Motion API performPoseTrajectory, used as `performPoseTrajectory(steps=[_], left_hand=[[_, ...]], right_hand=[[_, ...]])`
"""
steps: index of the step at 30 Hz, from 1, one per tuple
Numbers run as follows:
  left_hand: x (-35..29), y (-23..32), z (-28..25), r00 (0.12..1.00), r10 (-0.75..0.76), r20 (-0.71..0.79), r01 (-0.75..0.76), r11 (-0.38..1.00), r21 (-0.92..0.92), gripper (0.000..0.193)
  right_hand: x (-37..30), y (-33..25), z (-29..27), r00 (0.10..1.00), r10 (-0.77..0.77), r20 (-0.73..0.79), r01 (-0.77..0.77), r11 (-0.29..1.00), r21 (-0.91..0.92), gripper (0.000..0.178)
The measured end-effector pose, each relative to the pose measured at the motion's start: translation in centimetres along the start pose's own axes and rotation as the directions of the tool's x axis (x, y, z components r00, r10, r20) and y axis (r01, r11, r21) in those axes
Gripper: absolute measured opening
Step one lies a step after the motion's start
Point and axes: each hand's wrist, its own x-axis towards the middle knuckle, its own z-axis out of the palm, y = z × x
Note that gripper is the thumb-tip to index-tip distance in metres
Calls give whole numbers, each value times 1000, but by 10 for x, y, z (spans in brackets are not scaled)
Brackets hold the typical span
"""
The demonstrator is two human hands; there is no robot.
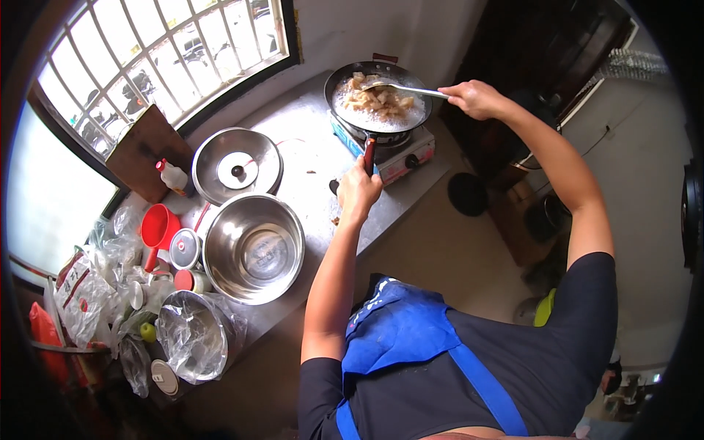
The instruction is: The person stirs pieces of food in a pan with a spatula while the pan sits on a portable gas stove. Then they walk across the room while holding a small object.
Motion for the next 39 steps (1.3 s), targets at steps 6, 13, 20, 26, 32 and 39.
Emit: performPoseTrajectory(steps=[6, 13, 20, 26, 32, 39], left_hand=[[1, 0, -1, 1000, 13, 14, -13, 1000, 3, 49], [-1, 7, -10, 998, -7, 69, 5, 999, 41, 51], [1, 6, -4, 999, -2, 44, 1, 1000, 19, 47], [6, 0, -5, 997, -25, 71, 27, 999, -29, 37], [5, 7, -10, 993, -51, 106, 49, 999, 21, 37], [7, 6, -7, 994, -21, 103, 14, 997, 71, 35]], right_hand=[[-16, 10, -56, 997, -73, 19, 72, 995, 72, 33], [-10, -11, -77, 983, -56, 173, 74, 992, -99, 29], [0, -16, -75, 938, -84, 336, 129, 985, -113, 31], [0, -18, 2, 952, -175, 250, 174, 984, 24, 26], [13, -32, 101, 998, -56, -20, 55, 998, -43, 32], [32, -55, 149, 974, -46, -223, 20, 993, -116, 39]])
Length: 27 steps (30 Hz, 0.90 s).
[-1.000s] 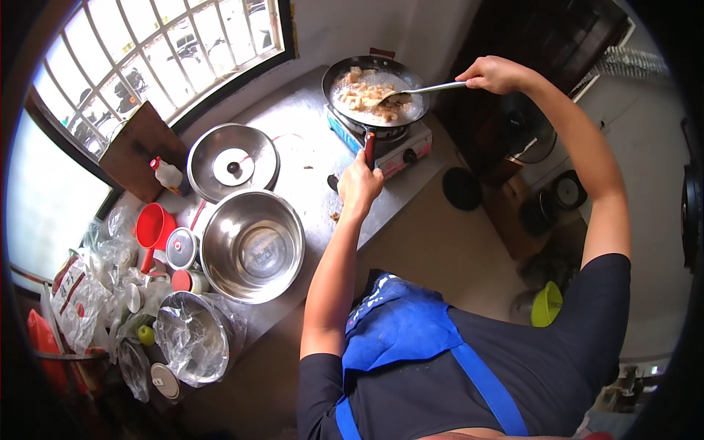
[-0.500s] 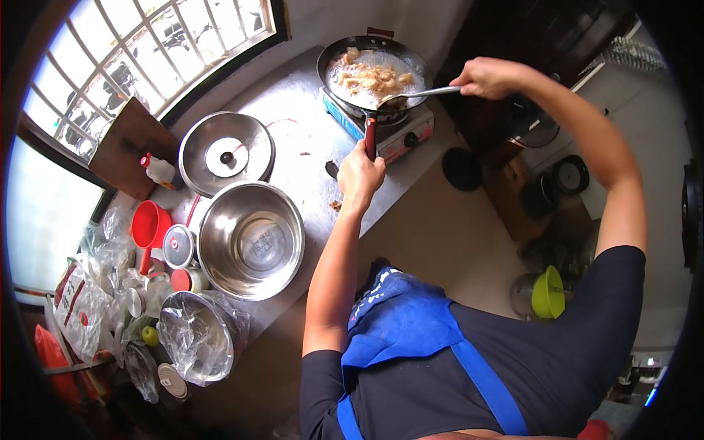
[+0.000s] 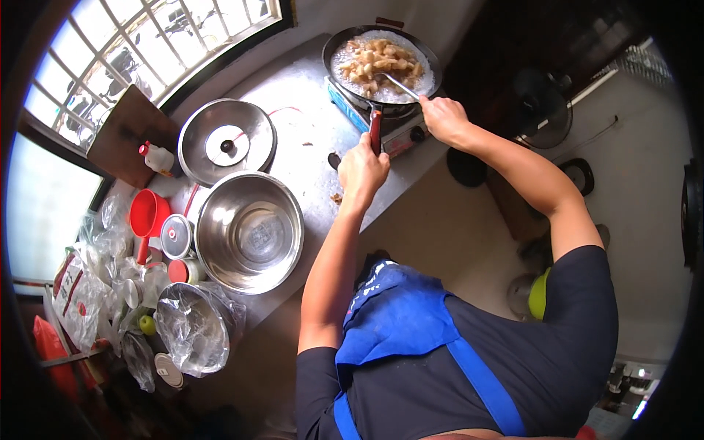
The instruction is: The person stirs pieces of food in a pan with a spatula while the pan sits on a portable gas stove. Then they walk across the room while holding a small object.
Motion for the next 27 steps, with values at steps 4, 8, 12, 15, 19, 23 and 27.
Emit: performPoseTrajectory(steps=[4, 8, 12, 15, 19, 23, 27], left_hand=[[1, -6, 3, 999, 31, -29, -31, 999, 5, 33], [2, -5, 8, 999, 41, -35, -41, 999, -10, 34], [-1, -11, 3, 999, 43, -16, -43, 999, -3, 37], [2, -10, 2, 999, 37, -8, -37, 999, -7, 36], [3, -7, 9, 999, 48, -26, -47, 999, 6, 37], [0, -13, 10, 992, 65, -109, -73, 995, -65, 39], [0, -11, 9, 996, 21, -89, -28, 996, -79, 37]], right_hand=[[-1, -9, 6, 997, 71, 20, -71, 997, 22, 37], [-11, -5, 21, 985, 174, 10, -173, 969, 177, 38], [-4, -21, 27, 969, 246, -28, -235, 950, 208, 32], [8, -14, 29, 946, 323, -15, -300, 895, 329, 28], [15, 34, 26, 962, 274, -13, -228, 823, 520, 30], [9, 63, -16, 809, 262, 526, -584, 262, 768, 24], [1, 83, -70, 806, 281, 521, -592, 397, 702, 26]])
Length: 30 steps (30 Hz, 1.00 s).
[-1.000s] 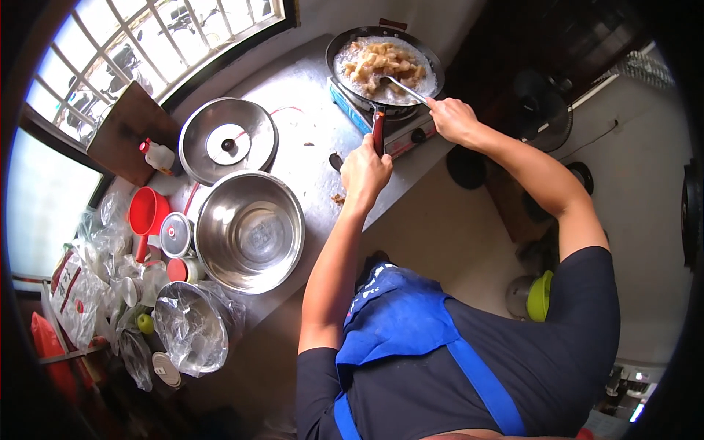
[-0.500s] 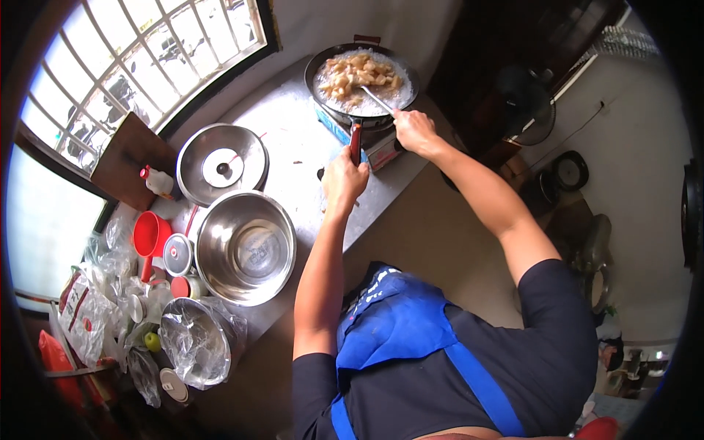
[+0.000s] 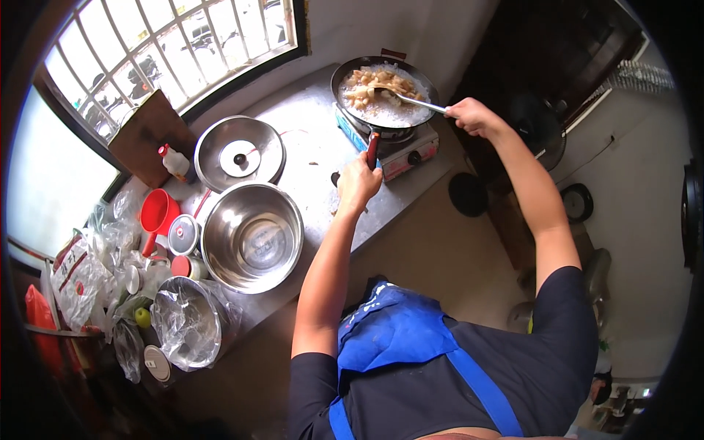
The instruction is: The person stirs pieces of food in a pan with a spatula while the pan sits on a portable gas stove. Then they walk across the room while holding a small object.
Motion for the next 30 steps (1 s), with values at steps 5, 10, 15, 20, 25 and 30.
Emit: performPoseTrajectory(steps=[5, 10, 15, 20, 25, 30], left_hand=[[0, -1, -1, 999, 5, 32, -6, 999, 34, 37], [0, 2, -3, 999, -5, 44, 3, 999, 33, 36], [-1, 4, -4, 999, -3, 33, 3, 1000, 14, 36], [-2, 2, -3, 999, -12, 42, 12, 1000, 12, 37], [-3, 4, -5, 999, -39, 36, 38, 999, 15, 39], [-5, 6, -8, 997, -77, 21, 77, 997, 4, 36]], right_hand=[[-17, -31, -50, 991, -131, 27, 134, 960, -246, 29], [-43, -74, -66, 846, -518, 127, 437, 538, -721, 26], [-39, -105, -61, 804, -563, 194, 420, 305, -855, 25], [-35, -133, -50, 681, -615, 397, 435, -97, -895, 27], [-18, -151, -25, 587, -608, 534, 492, -256, -832, 25], [13, -140, 26, 459, -682, 570, 335, -462, -821, 11]])
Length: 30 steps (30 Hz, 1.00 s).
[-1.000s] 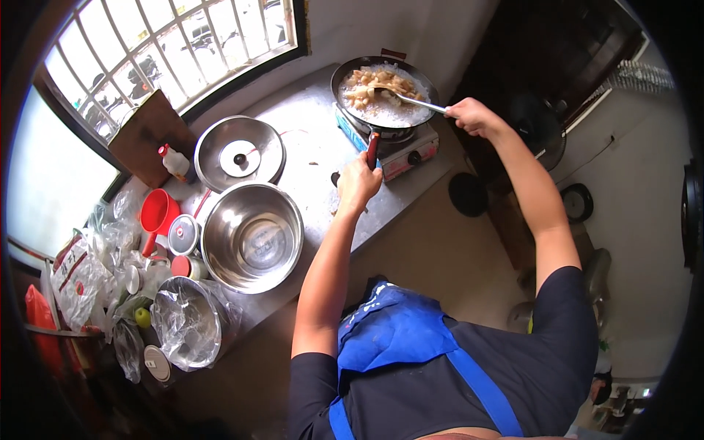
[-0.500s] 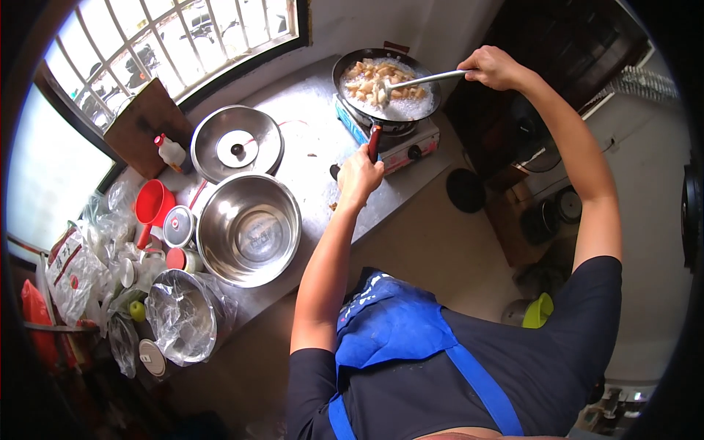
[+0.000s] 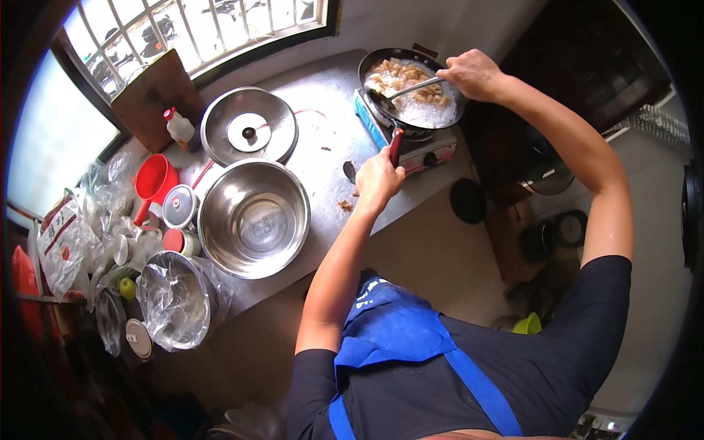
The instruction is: The person stirs pieces of food in a pan with a spatula while the pan sits on a portable gas stove. Then they walk across the room while holding a small object.
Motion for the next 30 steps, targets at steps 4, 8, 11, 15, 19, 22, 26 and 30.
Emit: performPoseTrajectory(steps=[4, 8, 11, 15, 19, 22, 26, 30], left_hand=[[-1, 0, -1, 1000, 14, 16, -14, 1000, -9, 36], [-1, 2, -1, 1000, -6, 27, 6, 1000, 4, 35], [-2, 3, 2, 1000, 21, 6, -22, 1000, 17, 35], [-1, 3, 0, 1000, -7, 18, 6, 999, 33, 36], [-2, 0, 3, 999, 33, -24, -32, 999, 43, 37], [-2, -2, 7, 999, 28, -18, -27, 998, 52, 37], [-1, -5, 14, 998, 46, -36, -44, 998, 49, 38], [0, -3, 11, 999, 43, -28, -42, 998, 48, 40]], right_hand=[[25, -35, 14, 995, 87, 54, -86, 996, -25, 17], [51, -59, 21, 988, 134, 73, -134, 991, -8, 15], [70, -67, 17, 971, 191, 145, -199, 979, 45, 16], [85, -73, 8, 940, 263, 217, -288, 953, 94, 18], [86, -61, 7, 871, 408, 272, -455, 880, 137, 19], [63, -37, 23, 832, 438, 341, -525, 821, 224, 22], [27, -19, 44, 712, 552, 434, -697, 630, 343, 26], [-7, -15, 63, 644, 573, 506, -765, 504, 402, 27]])
